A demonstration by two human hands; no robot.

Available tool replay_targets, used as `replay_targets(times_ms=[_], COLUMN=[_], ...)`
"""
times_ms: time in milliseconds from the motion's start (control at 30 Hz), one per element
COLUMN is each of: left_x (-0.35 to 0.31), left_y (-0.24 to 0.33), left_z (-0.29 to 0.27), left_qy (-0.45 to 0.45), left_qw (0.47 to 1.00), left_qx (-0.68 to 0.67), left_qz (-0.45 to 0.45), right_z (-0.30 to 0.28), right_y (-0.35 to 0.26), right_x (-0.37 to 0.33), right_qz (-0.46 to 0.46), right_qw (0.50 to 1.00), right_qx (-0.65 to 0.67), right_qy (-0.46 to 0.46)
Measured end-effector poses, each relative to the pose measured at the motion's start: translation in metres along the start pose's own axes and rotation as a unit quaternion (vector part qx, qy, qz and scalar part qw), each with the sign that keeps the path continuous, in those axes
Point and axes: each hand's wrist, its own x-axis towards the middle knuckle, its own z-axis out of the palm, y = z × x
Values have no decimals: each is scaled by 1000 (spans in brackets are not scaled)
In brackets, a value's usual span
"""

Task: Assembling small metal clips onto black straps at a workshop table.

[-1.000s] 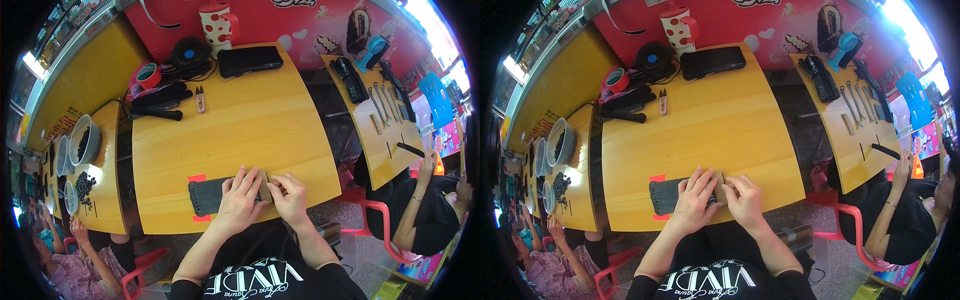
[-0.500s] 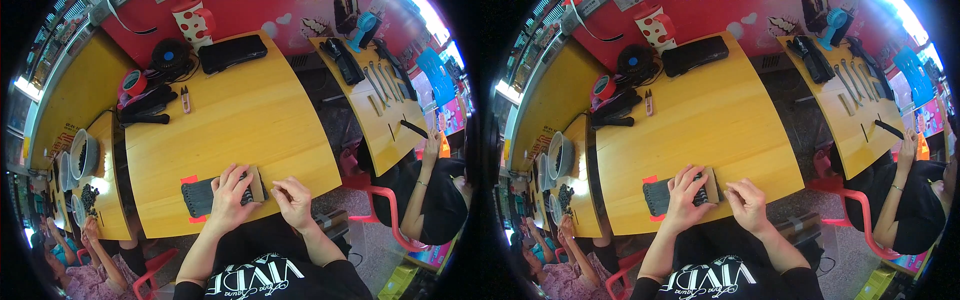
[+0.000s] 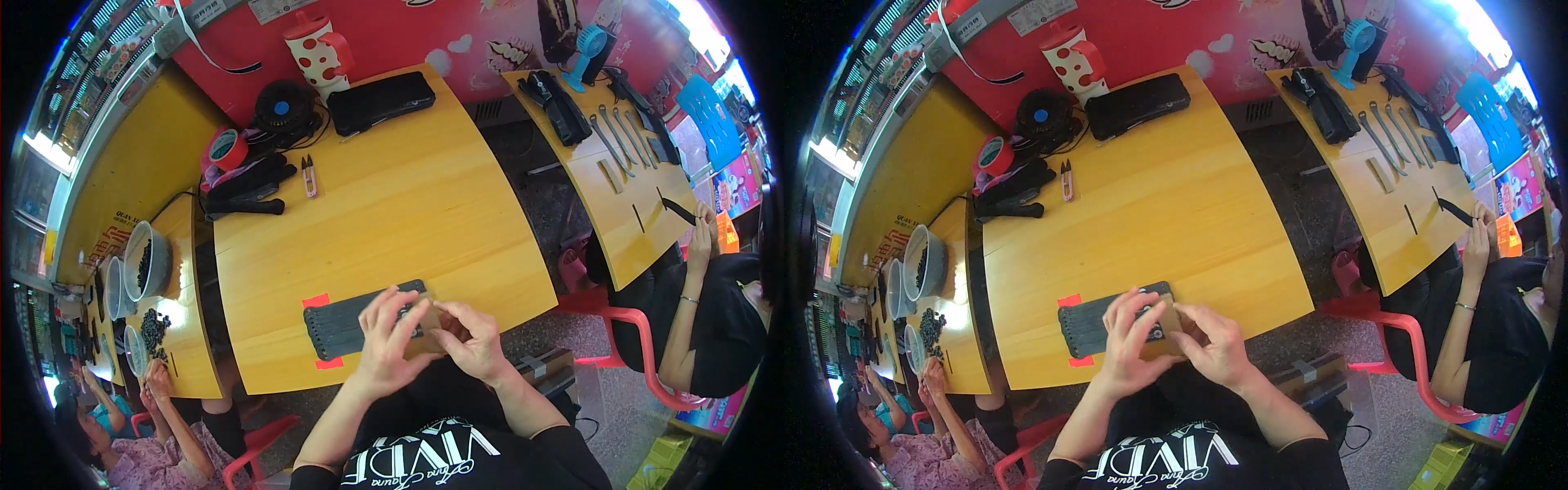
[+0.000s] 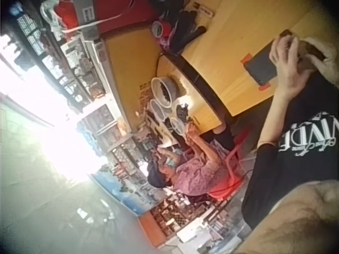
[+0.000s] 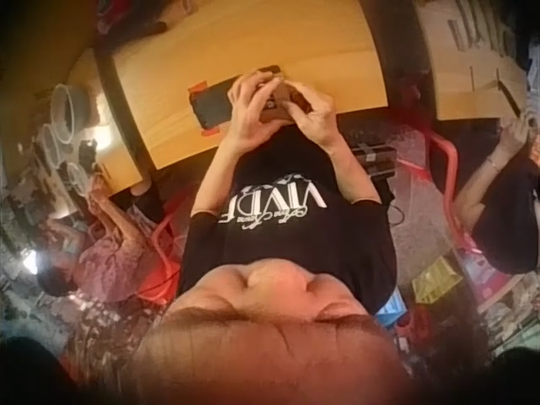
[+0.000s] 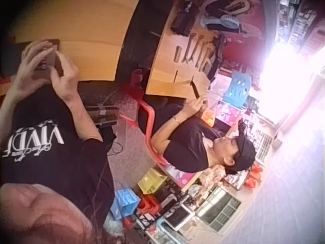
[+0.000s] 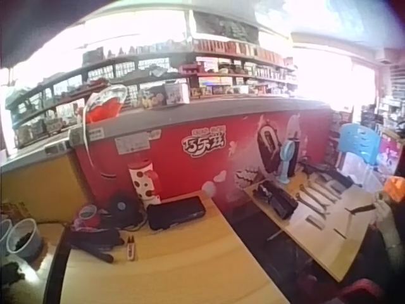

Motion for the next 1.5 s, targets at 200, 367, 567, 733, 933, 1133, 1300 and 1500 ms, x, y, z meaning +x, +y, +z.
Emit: replay_targets(times_ms=[200,367,567,733,933,1133,1300,1500], left_x=[-4,3,-6,-31,-81,-103,-96,-89], left_y=[-7,-14,-8,-6,-35,-37,-36,-33], left_z=[-4,-2,5,-14,-56,-64,-60,-59], left_qy=[6,-3,-27,11,108,130,151,166], left_qw=[998,997,994,984,951,925,920,918], left_qx=[62,75,106,175,248,261,206,153], left_qz=[-14,-19,-2,-20,-149,-245,-296,-326], right_z=[-34,-43,-4,10,18,23,21,21], right_y=[14,3,1,5,5,8,6,5], right_x=[3,17,-21,-15,-8,-11,-11,-10], right_qz=[-79,-82,-143,-124,-116,-125,-120,-89], right_qw=[985,941,929,928,926,925,920,925], right_qx=[-137,-309,-337,-343,-354,-354,-371,-367], right_qy=[70,110,57,81,55,66,45,28])
